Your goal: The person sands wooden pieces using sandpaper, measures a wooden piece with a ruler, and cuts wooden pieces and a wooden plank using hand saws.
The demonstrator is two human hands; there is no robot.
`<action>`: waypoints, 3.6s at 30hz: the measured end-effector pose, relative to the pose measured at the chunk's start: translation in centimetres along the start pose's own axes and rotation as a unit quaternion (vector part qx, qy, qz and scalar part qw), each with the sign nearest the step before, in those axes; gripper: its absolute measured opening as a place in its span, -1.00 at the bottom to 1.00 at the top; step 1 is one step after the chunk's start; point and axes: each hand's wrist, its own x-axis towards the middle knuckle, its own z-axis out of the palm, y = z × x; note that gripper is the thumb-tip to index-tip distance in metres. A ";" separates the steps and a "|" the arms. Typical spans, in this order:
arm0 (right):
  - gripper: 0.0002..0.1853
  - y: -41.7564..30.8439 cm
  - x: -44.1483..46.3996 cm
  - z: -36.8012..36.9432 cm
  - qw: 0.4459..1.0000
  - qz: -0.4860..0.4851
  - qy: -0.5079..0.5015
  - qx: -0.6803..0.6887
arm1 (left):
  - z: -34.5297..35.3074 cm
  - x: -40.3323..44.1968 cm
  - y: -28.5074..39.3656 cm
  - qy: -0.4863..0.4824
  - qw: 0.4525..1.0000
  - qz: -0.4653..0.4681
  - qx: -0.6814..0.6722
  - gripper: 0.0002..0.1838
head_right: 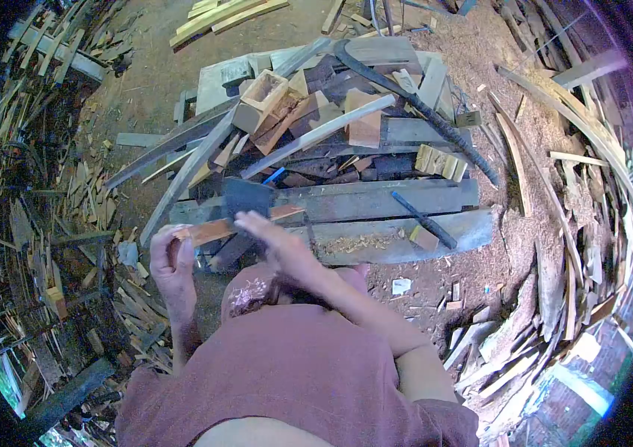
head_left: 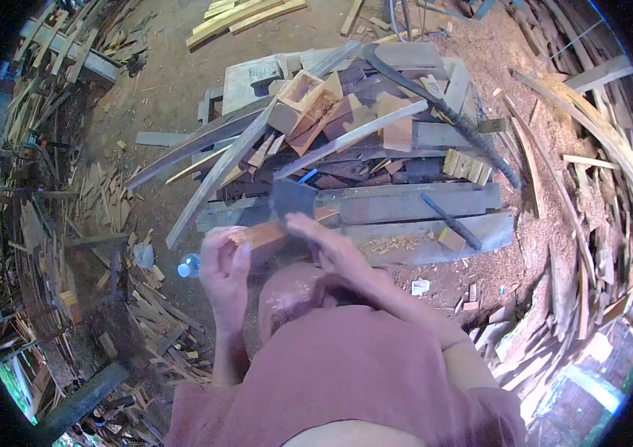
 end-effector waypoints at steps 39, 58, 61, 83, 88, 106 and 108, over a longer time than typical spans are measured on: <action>-0.44 -0.9 -1.3 -1.9 0.966 0.253 -0.040 -0.031 | -0.3 -0.9 0.1 -0.015 0.999 0.030 0.029 -0.80; -0.60 8.4 -5.6 -1.8 0.953 0.246 0.073 -0.160 | -0.8 -0.6 -0.2 -0.006 0.997 -0.076 0.004 -0.68; -0.57 -0.4 -1.1 -2.5 0.965 0.253 0.019 -0.064 | -0.1 -0.9 0.1 -0.001 0.997 -0.065 0.037 -0.67; -0.61 7.9 -5.7 -1.3 0.944 0.313 -0.003 -0.107 | 0.8 -1.1 -0.4 0.026 0.998 0.002 0.060 -0.74; -0.62 10.1 -10.8 -3.2 0.952 0.216 0.011 -0.215 | -0.8 -0.1 -0.3 0.124 0.989 -0.079 0.009 -0.76; -0.70 7.3 -15.5 -8.0 0.873 0.396 0.220 -0.180 | 10.5 7.7 -22.3 0.175 0.775 -0.354 -0.493 -0.71; -0.71 6.9 -15.6 -7.8 0.873 0.394 0.232 -0.168 | 11.0 7.9 -23.3 0.174 0.774 -0.359 -0.491 -0.70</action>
